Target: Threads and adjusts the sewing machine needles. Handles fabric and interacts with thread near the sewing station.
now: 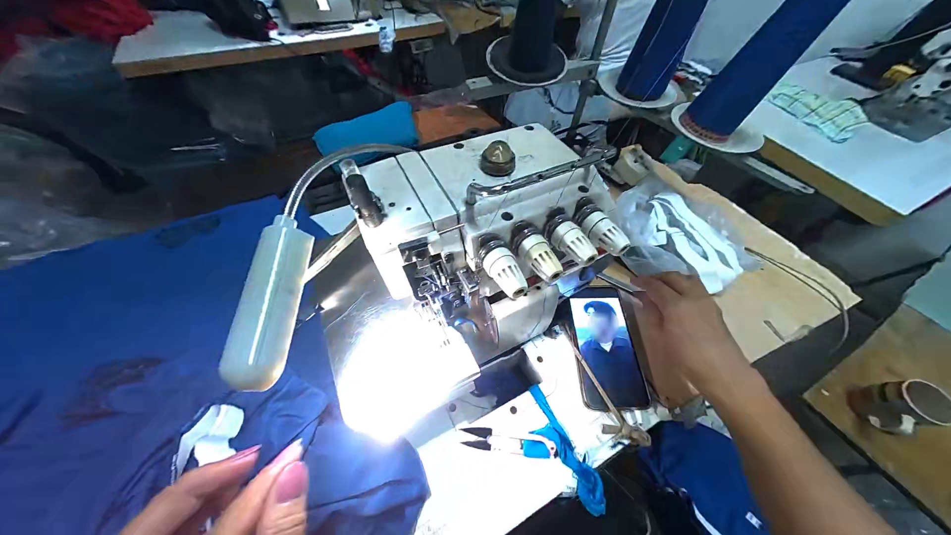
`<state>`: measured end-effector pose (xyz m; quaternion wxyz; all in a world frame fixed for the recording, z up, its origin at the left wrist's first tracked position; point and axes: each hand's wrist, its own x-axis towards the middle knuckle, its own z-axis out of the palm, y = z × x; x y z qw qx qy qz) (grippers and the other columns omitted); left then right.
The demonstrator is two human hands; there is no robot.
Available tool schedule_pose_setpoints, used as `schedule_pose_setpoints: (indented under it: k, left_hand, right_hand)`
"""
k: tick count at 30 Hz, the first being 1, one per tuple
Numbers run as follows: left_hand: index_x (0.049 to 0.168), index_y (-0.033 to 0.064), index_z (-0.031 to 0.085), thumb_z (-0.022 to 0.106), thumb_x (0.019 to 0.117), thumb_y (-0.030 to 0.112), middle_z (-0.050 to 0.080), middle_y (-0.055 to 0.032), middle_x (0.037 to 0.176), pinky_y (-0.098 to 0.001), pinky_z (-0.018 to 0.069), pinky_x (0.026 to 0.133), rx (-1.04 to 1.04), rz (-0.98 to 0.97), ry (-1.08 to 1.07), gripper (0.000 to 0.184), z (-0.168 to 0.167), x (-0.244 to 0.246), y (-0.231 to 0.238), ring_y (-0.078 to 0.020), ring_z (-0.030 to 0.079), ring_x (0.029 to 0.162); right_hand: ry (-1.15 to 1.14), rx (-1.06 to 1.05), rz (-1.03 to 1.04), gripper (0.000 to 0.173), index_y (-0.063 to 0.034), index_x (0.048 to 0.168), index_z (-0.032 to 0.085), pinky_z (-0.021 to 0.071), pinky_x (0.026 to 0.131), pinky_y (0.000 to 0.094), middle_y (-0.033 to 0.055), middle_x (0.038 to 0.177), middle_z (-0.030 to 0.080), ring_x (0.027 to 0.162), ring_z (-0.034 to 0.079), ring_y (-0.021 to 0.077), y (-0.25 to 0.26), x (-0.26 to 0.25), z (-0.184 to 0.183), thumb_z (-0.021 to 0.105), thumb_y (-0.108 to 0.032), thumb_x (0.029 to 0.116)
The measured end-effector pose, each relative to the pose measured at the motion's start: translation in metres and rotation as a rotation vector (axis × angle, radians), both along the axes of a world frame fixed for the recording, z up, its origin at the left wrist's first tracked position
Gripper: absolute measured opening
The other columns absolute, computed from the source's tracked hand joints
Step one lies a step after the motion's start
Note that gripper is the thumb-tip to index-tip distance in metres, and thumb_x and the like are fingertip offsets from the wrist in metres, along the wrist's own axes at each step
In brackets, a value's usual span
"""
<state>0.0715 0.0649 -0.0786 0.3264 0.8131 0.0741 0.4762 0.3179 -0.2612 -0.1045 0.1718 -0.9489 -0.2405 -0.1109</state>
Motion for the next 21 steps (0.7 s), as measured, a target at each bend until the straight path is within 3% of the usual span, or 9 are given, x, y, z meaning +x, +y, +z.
schedule_pose_setpoints:
  k: [2,4,10,15,17,19,20,21]
  left_hand:
    - [0.097,0.0070,0.075,0.066,0.0983,0.011,0.066,0.0005,0.108,-0.0188,0.0481,0.098,-0.002,-0.030,0.049,0.010,-0.003,0.005,-0.010,-0.0021,0.059,0.109]
    - [0.099,0.0105,0.074,0.065,0.0997,0.016,0.065,0.0009,0.109,-0.0185,0.0461,0.100,0.032,-0.055,0.076,0.011,-0.009,0.009,-0.017,-0.0021,0.058,0.112]
    - [0.097,0.0106,0.075,0.064,0.1002,0.017,0.066,0.0008,0.106,-0.0171,0.0467,0.098,0.013,-0.083,0.082,0.013,-0.015,0.008,-0.021,-0.0017,0.059,0.110]
    - [0.099,0.0117,0.076,0.065,0.0999,0.016,0.066,0.0042,0.112,-0.0172,0.0468,0.101,-0.045,-0.094,0.068,0.011,-0.013,0.001,-0.024,-0.0002,0.059,0.114]
    - [0.102,0.0161,0.077,0.066,0.0996,0.019,0.065,0.0071,0.116,-0.0175,0.0461,0.103,-0.059,-0.127,0.071,0.011,-0.014,0.002,-0.026,0.0006,0.058,0.116]
    - [0.104,0.0204,0.077,0.067,0.0998,0.022,0.063,0.0090,0.119,-0.0178,0.0444,0.104,-0.054,-0.171,0.085,0.011,-0.012,0.004,-0.029,0.0010,0.055,0.118]
    - [0.105,0.0225,0.077,0.067,0.0998,0.024,0.062,0.0098,0.121,-0.0178,0.0436,0.104,-0.046,-0.189,0.089,0.011,-0.012,0.006,-0.030,0.0010,0.054,0.120]
    - [0.105,0.0240,0.077,0.067,0.0999,0.026,0.061,0.0101,0.122,-0.0178,0.0432,0.105,-0.038,-0.204,0.089,0.011,-0.012,0.008,-0.032,0.0010,0.054,0.121]
  right_hand:
    - [0.021,-0.074,0.030,0.024,0.0063,0.120,0.069,0.0510,0.095,0.0637,0.0293,0.116,0.067,0.112,0.063,0.0509,-0.011,0.018,-0.014,0.059,-0.002,0.1002]
    - [0.046,-0.126,0.008,0.026,0.0051,0.124,0.068,0.0518,0.094,0.0628,0.0284,0.117,0.068,0.111,0.064,0.0496,-0.013,0.022,-0.019,0.058,-0.002,0.1011]
    - [0.005,-0.130,-0.098,0.022,0.0100,0.116,0.068,0.0530,0.086,0.0656,0.0328,0.105,0.066,0.102,0.065,0.0531,-0.021,0.019,-0.019,0.059,0.001,0.0986]
    - [-0.038,0.018,-0.226,0.026,0.0118,0.122,0.064,0.0505,0.086,0.0696,0.0376,0.114,0.061,0.104,0.062,0.0571,-0.034,-0.027,0.014,0.053,0.008,0.0982]
    - [-0.095,0.179,-0.156,0.033,0.0078,0.130,0.062,0.0547,0.079,0.0579,0.0307,0.117,0.061,0.096,0.065,0.0432,-0.032,-0.056,0.029,0.050,-0.003,0.1011]
    - [-0.023,0.433,-0.019,0.039,-0.0065,0.136,0.061,0.0557,0.068,0.0318,0.0101,0.114,0.062,0.085,0.063,0.0142,-0.015,-0.083,0.035,0.053,-0.022,0.1010]
    - [0.076,0.560,0.078,0.038,-0.0165,0.135,0.061,0.0539,0.066,0.0216,-0.0012,0.109,0.062,0.082,0.061,0.0027,-0.001,-0.096,0.036,0.058,-0.030,0.0999]
    - [0.168,0.659,0.189,0.038,-0.0225,0.134,0.061,0.0520,0.064,0.0157,-0.0065,0.104,0.062,0.078,0.059,-0.0027,0.016,-0.107,0.036,0.062,-0.033,0.0978]
